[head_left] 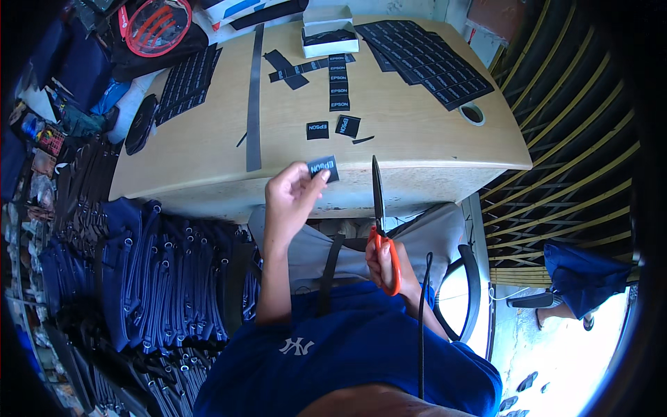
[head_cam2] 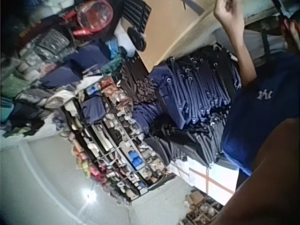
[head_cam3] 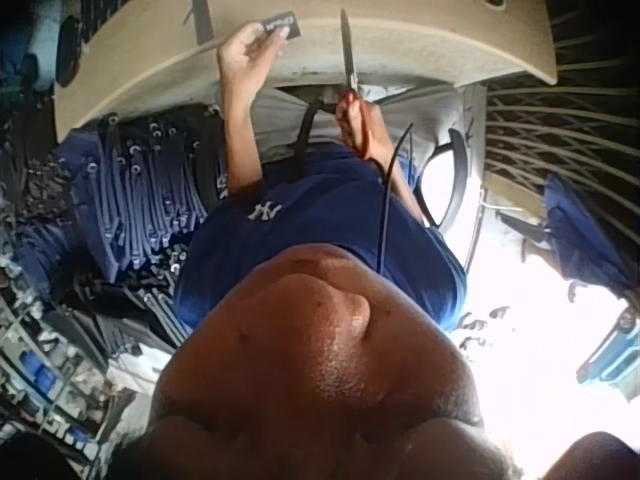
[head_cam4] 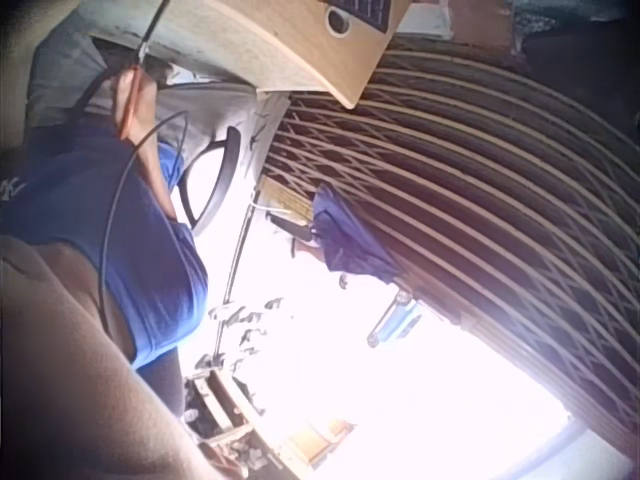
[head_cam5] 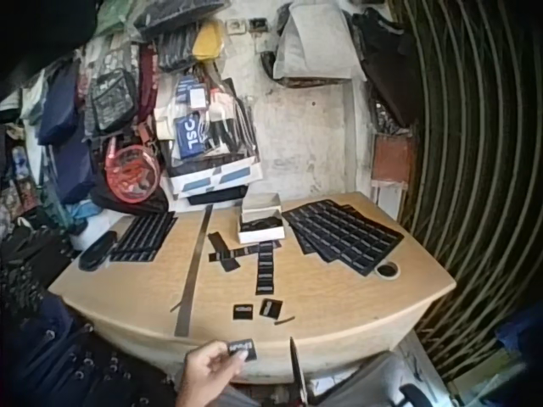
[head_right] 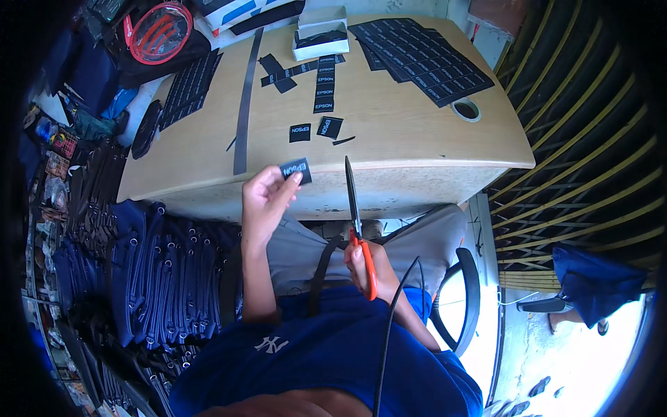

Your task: The person cuts printed label strips into individual labels using scissors and places the cut labels on the desk.

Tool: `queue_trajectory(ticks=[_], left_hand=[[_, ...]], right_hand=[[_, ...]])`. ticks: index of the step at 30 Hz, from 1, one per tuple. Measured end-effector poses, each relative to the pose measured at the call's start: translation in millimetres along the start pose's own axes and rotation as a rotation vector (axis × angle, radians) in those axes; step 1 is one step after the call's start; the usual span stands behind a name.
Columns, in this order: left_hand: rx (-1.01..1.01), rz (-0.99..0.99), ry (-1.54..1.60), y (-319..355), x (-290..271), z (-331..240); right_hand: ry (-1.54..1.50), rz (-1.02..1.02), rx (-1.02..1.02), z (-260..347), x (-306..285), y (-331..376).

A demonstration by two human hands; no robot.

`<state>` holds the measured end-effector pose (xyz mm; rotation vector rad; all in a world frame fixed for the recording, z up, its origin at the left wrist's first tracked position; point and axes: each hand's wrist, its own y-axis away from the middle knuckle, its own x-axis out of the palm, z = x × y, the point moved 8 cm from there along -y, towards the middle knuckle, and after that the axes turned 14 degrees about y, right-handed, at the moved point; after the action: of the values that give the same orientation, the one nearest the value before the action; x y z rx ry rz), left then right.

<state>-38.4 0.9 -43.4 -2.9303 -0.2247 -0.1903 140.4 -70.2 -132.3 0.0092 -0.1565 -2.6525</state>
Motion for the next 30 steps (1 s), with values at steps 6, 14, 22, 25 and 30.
queue_trajectory(ticks=[6, 14, 22, 25, 30], left_hand=[[0.123, 0.041, -0.301, -57.5, -1.7, -2.1], [0.484, -0.036, -0.944, -81.0, 20.7, -15.0], [0.207, -0.105, -1.050, -75.2, 48.7, 15.9], [0.222, -0.102, -1.019, -74.0, 45.2, 17.6], [0.175, -0.056, -0.945, -81.6, 51.4, 15.8]], right_hand=[[0.031, 0.027, 0.002, 7.6, -0.4, 7.2], [0.037, 0.040, 0.007, -1.7, -2.8, 5.8], [0.006, 0.031, 0.024, -9.1, -7.2, 3.4], [0.039, 0.007, -0.022, -6.0, -8.8, 1.5], [0.034, -0.050, -0.001, -6.4, -22.2, 4.1]])
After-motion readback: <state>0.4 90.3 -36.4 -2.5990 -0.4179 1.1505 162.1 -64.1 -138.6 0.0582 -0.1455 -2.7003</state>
